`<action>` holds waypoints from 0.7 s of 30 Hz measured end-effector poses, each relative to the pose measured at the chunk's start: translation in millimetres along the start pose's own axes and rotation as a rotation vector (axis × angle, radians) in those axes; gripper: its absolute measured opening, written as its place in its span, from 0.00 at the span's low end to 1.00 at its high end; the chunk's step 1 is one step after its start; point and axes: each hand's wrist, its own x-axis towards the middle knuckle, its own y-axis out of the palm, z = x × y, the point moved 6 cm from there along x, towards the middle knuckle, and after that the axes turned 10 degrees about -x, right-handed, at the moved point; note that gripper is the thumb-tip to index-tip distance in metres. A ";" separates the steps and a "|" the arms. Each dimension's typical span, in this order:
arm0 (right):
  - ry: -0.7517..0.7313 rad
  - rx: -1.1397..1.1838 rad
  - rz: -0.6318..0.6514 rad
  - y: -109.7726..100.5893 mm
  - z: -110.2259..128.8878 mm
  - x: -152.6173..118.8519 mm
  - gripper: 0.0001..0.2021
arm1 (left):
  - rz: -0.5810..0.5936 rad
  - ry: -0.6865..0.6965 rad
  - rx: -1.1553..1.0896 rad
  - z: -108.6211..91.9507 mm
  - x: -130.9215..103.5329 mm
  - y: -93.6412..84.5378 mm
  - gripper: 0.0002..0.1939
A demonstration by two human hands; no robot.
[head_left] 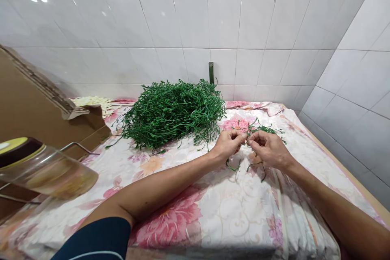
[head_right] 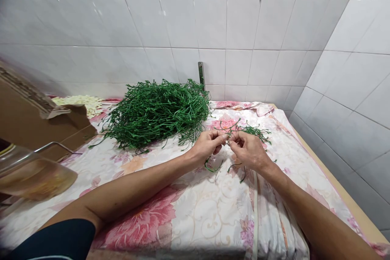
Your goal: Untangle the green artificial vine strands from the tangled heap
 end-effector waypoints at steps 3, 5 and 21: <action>0.022 0.046 0.000 -0.1 -3.2 1.7 0.08 | 0.000 -0.018 -0.022 2.1 1.2 -0.1 0.20; 0.022 0.045 -0.005 -0.9 -3.1 2.3 0.08 | -0.008 -0.011 0.001 1.8 2.0 -0.8 0.20; -0.052 -0.102 0.114 -10.4 3.9 4.6 0.11 | 0.027 0.051 0.211 -4.8 2.2 -2.2 0.14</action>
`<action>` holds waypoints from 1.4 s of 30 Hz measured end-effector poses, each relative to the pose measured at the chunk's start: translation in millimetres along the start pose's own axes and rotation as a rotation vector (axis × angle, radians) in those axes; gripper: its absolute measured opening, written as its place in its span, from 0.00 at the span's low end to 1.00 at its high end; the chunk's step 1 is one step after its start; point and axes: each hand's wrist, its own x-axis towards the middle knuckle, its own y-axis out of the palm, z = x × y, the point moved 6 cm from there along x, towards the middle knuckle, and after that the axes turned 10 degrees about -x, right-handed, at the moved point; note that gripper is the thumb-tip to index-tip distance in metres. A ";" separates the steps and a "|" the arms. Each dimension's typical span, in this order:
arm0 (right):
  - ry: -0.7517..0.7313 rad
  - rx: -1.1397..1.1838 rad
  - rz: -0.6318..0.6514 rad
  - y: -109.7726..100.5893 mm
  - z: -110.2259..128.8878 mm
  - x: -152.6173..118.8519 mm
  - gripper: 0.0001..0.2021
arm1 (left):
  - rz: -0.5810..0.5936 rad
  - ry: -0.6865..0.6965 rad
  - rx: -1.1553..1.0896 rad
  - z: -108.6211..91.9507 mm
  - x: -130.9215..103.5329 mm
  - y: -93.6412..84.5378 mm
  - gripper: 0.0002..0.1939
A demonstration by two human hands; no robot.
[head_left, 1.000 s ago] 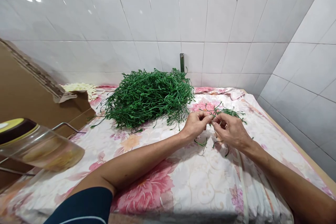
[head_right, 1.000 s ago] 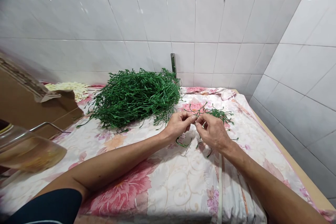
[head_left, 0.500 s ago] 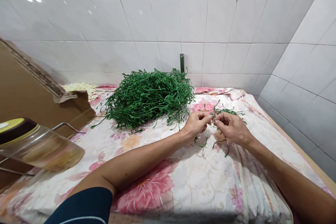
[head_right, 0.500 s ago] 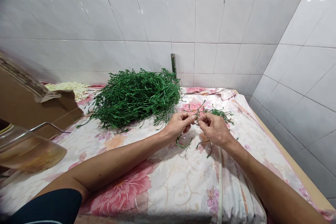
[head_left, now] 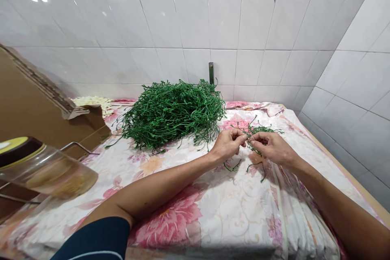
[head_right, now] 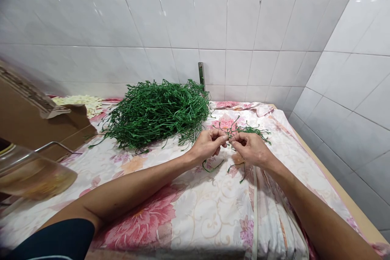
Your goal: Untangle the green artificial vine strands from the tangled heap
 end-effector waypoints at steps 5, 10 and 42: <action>0.095 0.211 0.096 6.7 -5.9 -2.1 0.12 | 0.031 -0.068 -0.108 -3.2 -1.0 3.1 0.14; 0.119 0.311 0.136 7.8 -8.2 -3.0 0.15 | 0.056 -0.078 -0.165 -6.8 -2.5 4.9 0.15; 0.084 0.295 0.064 3.3 -2.6 -3.5 0.15 | 0.095 -0.192 -0.341 -1.5 -4.5 7.7 0.21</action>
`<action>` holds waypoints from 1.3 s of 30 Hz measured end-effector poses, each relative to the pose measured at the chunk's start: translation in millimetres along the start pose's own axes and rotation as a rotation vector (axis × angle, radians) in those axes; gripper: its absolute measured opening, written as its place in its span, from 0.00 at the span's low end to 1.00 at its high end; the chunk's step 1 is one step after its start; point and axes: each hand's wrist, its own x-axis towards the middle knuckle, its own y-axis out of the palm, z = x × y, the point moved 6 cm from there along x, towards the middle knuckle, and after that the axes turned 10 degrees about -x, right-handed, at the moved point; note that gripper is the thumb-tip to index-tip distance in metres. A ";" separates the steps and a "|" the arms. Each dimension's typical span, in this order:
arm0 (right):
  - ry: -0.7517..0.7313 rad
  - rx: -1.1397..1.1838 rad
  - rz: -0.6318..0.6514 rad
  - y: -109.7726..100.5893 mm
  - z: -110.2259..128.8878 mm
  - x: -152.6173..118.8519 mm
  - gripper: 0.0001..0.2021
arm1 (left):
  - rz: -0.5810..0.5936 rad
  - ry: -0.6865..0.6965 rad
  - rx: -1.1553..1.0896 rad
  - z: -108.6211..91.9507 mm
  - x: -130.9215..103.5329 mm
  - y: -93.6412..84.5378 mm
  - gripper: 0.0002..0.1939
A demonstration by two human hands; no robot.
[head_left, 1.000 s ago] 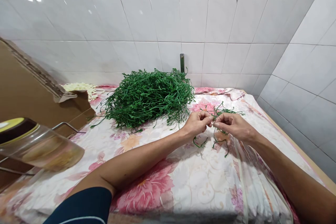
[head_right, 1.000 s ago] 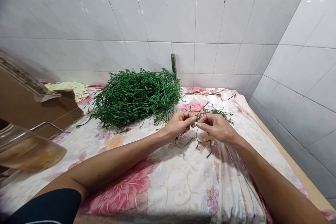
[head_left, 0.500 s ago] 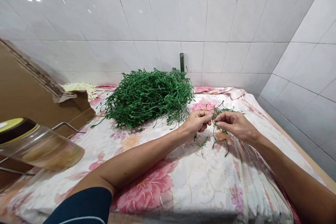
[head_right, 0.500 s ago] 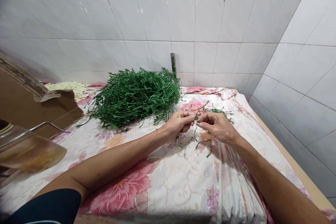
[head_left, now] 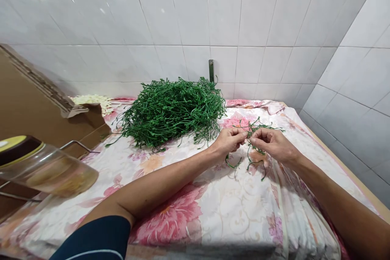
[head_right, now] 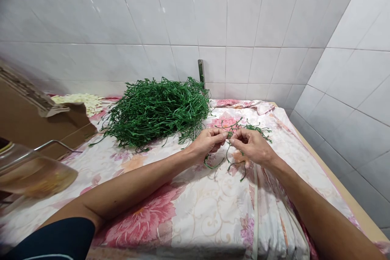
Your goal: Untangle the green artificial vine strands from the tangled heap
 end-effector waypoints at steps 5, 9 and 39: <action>-0.087 -0.047 -0.038 -3.9 3.2 1.5 0.12 | -0.009 0.007 0.003 -1.3 -0.6 -0.1 0.20; -0.147 -0.103 -0.059 -3.5 9.9 -0.2 0.09 | 0.000 0.024 0.006 -2.6 -1.9 1.4 0.20; -0.364 -0.417 -0.141 -0.7 16.2 0.1 0.03 | -0.152 0.011 0.072 12.3 9.2 -13.7 0.18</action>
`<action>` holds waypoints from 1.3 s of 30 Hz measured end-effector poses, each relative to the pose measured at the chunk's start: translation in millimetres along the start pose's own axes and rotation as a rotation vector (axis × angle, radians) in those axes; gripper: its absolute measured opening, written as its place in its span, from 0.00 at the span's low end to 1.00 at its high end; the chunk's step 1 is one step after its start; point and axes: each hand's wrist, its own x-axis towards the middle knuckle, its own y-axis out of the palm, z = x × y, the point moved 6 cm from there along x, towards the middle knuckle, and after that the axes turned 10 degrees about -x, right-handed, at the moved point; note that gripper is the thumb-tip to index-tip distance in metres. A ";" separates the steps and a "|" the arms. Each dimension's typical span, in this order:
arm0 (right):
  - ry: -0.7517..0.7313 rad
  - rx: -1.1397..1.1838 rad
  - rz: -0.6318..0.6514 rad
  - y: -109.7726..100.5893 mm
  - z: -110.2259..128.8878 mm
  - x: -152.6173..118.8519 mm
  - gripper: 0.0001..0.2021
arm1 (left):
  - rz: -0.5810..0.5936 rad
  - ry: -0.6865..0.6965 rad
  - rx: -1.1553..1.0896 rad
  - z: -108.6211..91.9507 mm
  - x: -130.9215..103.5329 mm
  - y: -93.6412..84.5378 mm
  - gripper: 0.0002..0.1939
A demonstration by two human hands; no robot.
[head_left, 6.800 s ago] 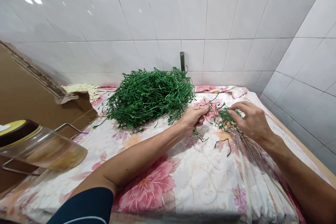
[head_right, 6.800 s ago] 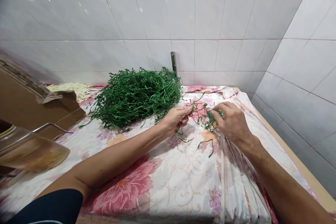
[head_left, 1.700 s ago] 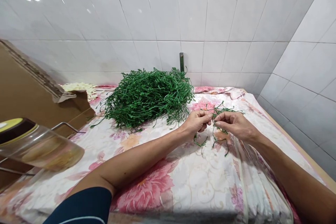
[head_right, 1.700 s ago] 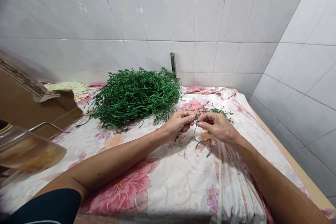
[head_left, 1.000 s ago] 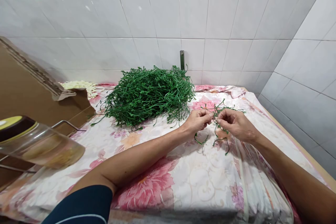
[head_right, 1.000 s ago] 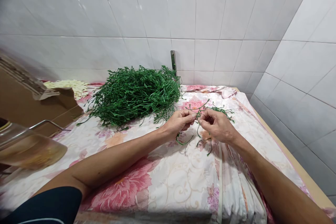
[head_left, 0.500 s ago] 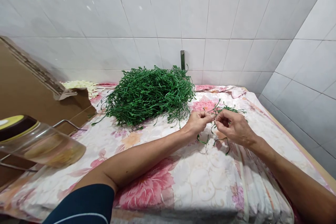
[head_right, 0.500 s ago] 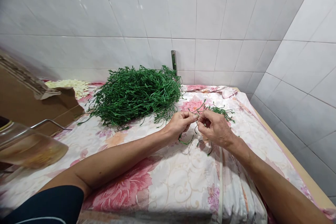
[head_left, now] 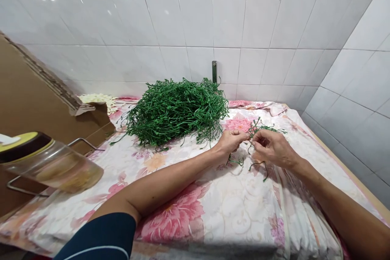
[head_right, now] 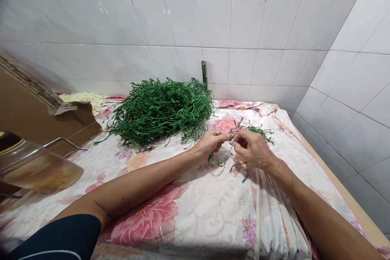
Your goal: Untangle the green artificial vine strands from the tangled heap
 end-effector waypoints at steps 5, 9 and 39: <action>0.030 0.012 -0.021 -5.6 -3.8 0.4 0.04 | 0.073 0.091 0.016 -5.4 -2.9 4.2 0.21; 0.000 0.004 -0.017 -8.0 1.8 0.0 0.04 | 0.049 0.223 0.248 -7.1 0.5 0.6 0.22; 0.132 0.203 -0.030 -16.5 -5.5 -3.3 0.08 | 0.187 0.783 0.907 -46.7 -17.4 4.6 0.10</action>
